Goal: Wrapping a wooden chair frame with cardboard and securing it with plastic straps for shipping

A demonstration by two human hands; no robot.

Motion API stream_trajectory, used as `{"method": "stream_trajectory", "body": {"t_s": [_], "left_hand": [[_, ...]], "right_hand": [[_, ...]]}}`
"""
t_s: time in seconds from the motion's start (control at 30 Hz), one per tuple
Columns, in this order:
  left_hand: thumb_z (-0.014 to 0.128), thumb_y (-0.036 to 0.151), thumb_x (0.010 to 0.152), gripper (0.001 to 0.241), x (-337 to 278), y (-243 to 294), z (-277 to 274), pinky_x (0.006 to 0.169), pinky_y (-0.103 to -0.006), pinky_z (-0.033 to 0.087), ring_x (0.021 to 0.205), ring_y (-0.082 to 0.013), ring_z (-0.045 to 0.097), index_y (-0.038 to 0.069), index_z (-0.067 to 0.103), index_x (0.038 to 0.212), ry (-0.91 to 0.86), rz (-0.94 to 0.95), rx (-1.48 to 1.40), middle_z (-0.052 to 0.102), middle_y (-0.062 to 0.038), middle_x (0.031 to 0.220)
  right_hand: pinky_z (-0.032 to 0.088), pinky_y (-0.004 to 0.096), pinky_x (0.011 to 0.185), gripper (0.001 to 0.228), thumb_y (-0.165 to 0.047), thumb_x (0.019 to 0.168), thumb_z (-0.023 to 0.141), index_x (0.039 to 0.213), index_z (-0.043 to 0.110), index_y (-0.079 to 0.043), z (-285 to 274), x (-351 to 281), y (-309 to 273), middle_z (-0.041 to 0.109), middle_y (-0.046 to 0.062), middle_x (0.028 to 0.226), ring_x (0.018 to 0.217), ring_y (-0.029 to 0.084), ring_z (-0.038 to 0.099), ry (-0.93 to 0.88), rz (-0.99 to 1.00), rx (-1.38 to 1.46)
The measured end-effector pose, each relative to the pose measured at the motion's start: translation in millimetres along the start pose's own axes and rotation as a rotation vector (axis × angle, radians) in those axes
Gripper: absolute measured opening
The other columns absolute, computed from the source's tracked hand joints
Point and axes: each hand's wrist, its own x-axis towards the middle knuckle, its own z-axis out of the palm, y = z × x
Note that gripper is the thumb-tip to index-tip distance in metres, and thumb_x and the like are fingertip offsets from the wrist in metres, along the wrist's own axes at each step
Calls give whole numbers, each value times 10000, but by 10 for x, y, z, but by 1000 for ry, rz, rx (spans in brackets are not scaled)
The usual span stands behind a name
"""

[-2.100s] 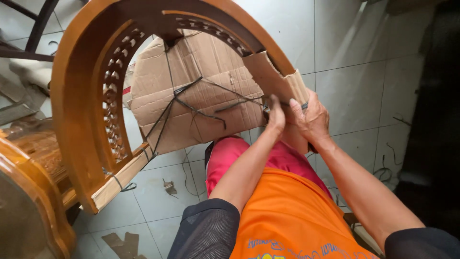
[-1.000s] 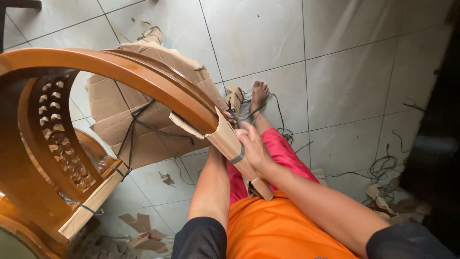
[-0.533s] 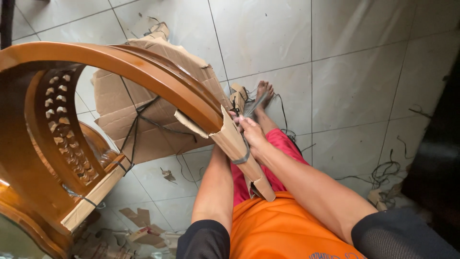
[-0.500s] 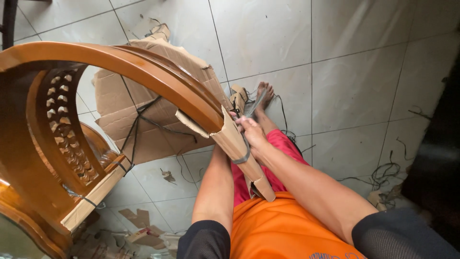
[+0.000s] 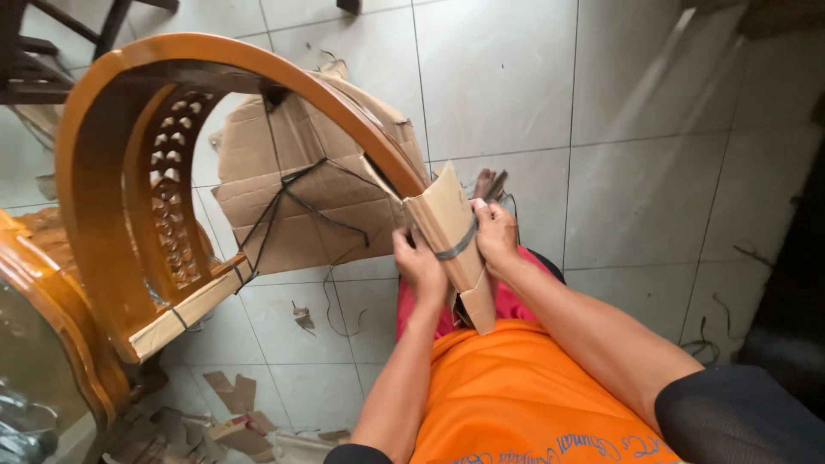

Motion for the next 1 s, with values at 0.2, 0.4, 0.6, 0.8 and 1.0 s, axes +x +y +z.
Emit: {"method": "stream_trajectory", "body": {"t_s": [0.2,0.4,0.6,0.8,1.0], "left_hand": [[565,274,1032,331,-378,206,-468,951,-442,535,1092,-372,663,63,630,1279,-86,754,-82,648,-175,1158],[726,371,880,379,-164,296,-499,739,-412,566,893,-319,664,236,704,1233,-99,1039,348,539,-120,1096],[681,365,899,160,-111,385,-480,544,-376,501,671,-268,637,317,702,1050,-100,996,450,472,-6,906],[659,420,979,168,-115,387,-540,583,-433,539,654,-332,649,291,737,906,-238,716,125,457,-1,830],[607,380,1037,310,-70,462,-435,690,-372,517,707,-298,616,190,591,793,-180,773,-138,502,-8,747]], "right_hand": [[527,375,792,213,-329,1008,671,1004,823,-179,-203,-81,-108,739,105,914,829,205,648,38,-191,-67],[563,354,811,193,-253,1046,633,1024,795,-150,-438,-224,-191,754,110,894,838,189,709,-39,-423,-75],[541,255,798,188,-234,1068,625,1021,768,-122,-653,-383,-446,733,16,870,842,102,663,-177,-488,-12],[560,278,809,205,-267,1088,624,1068,763,-118,-787,-462,-503,703,36,917,842,106,601,-213,-528,-15],[574,289,828,215,-271,1086,651,1091,772,-94,-876,-528,-593,717,62,944,871,111,615,-159,-577,-1]]}}
